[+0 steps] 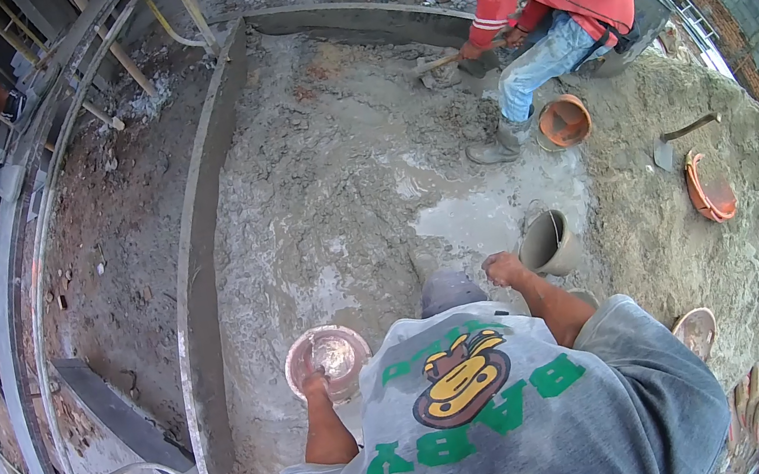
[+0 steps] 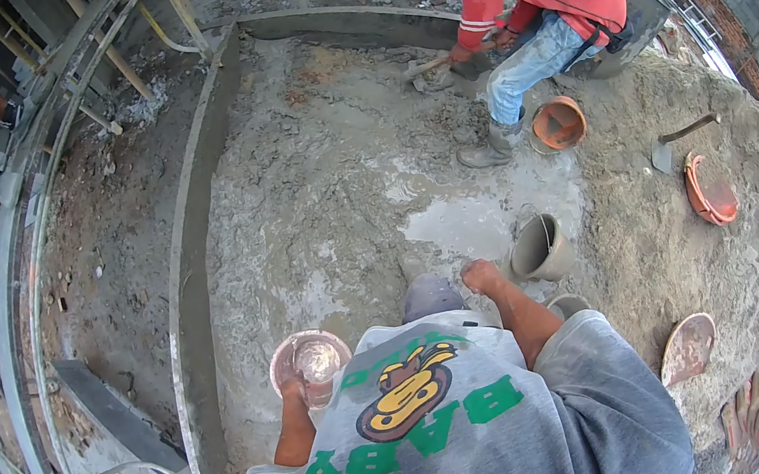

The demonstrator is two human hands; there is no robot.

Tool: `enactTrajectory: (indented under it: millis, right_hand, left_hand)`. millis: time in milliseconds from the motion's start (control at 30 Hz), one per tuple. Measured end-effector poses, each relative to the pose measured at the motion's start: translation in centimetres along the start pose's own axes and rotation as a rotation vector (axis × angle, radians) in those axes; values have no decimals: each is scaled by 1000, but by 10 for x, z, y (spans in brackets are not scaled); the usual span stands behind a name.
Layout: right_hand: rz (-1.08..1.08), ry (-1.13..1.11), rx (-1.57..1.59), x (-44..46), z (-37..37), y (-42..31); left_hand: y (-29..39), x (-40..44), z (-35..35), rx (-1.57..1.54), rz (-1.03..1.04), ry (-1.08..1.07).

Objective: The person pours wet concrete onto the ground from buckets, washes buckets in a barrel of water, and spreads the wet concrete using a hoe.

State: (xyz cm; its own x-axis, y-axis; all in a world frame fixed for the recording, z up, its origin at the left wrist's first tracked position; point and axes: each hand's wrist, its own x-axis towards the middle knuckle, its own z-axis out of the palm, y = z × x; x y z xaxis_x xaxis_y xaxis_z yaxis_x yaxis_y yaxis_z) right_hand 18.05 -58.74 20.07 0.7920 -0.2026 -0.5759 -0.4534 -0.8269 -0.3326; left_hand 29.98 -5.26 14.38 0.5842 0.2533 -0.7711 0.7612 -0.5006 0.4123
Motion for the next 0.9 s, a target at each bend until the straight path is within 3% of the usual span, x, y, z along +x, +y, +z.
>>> enactTrajectory:
  millis: [133, 167, 600, 667, 767, 900]
  right_hand:
    - [6, -84, -130, -21, -31, -23]
    - [38, -108, -143, -24, -41, -29]
    - [-326, 1, -597, 3, -84, -21]
    - [-345, 11, -672, 7, -84, -25]
    - [2, -21, -238, 1, -103, -56]
    - [-154, -18, -525, 11, -115, -56]
  left_hand:
    - [0, -11, -5, -132, 32, -19]
    - [-31, 30, 2, -150, 22, -1]
    - [-89, 19, 6, -255, -103, 109]
    - [-133, 45, 8, -69, -94, 73]
    - [-140, 36, 8, 5, -172, 33]
    - [-139, -3, 9, -73, -227, 58]
